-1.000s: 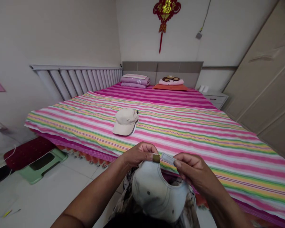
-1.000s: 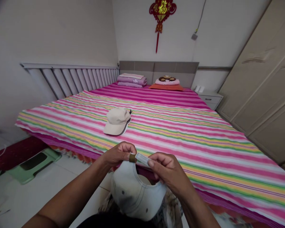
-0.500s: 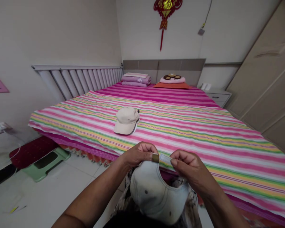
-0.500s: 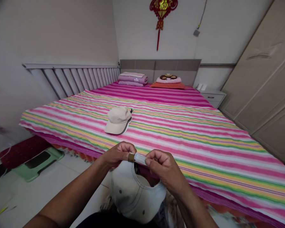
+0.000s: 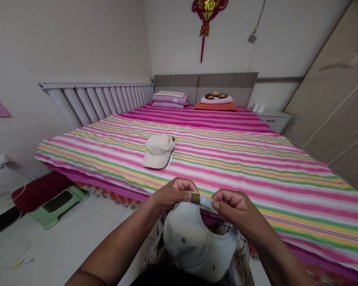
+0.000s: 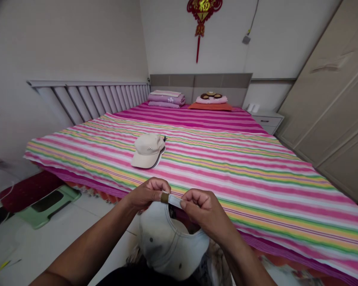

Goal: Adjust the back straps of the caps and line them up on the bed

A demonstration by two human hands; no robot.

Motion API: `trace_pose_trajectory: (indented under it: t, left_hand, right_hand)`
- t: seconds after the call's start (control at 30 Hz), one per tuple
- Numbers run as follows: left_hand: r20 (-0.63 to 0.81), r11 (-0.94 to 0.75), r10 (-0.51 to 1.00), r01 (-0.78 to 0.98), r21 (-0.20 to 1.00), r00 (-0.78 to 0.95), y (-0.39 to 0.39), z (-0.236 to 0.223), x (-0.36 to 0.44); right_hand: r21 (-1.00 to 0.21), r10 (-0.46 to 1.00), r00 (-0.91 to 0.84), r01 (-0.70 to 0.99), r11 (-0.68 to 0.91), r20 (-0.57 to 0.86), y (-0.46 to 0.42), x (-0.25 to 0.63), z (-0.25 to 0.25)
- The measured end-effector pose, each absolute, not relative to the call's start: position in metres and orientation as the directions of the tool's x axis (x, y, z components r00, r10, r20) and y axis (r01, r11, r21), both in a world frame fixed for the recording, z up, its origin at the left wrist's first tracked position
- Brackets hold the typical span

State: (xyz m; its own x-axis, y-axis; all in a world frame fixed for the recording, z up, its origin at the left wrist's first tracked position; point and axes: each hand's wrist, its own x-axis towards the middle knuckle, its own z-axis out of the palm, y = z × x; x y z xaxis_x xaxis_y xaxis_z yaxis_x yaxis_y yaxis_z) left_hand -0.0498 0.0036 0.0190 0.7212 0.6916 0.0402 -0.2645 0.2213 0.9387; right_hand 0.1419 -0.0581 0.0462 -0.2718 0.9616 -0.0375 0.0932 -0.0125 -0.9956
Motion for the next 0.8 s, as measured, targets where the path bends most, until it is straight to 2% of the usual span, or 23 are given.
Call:
trace_pose_trajectory:
  t: [0.27, 0.8]
  left_hand:
    - [0.032, 0.136, 0.696, -0.174, 0.975, 0.718, 0.0046, 0.0204, -0.0503]
    - [-0.001, 0.128, 0.723, -0.133, 0.983, 0.691, 0.0007, 0.0269, -0.0468]
  right_hand:
    - [-0.960, 0.963, -0.269, 0.259, 0.110, 0.038, -0.0591, 0.1396, 0.0535]
    - [-0.953, 0.946, -0.322, 0.278, 0.121, 0.026, -0.0547, 0.1446, 0.0518]
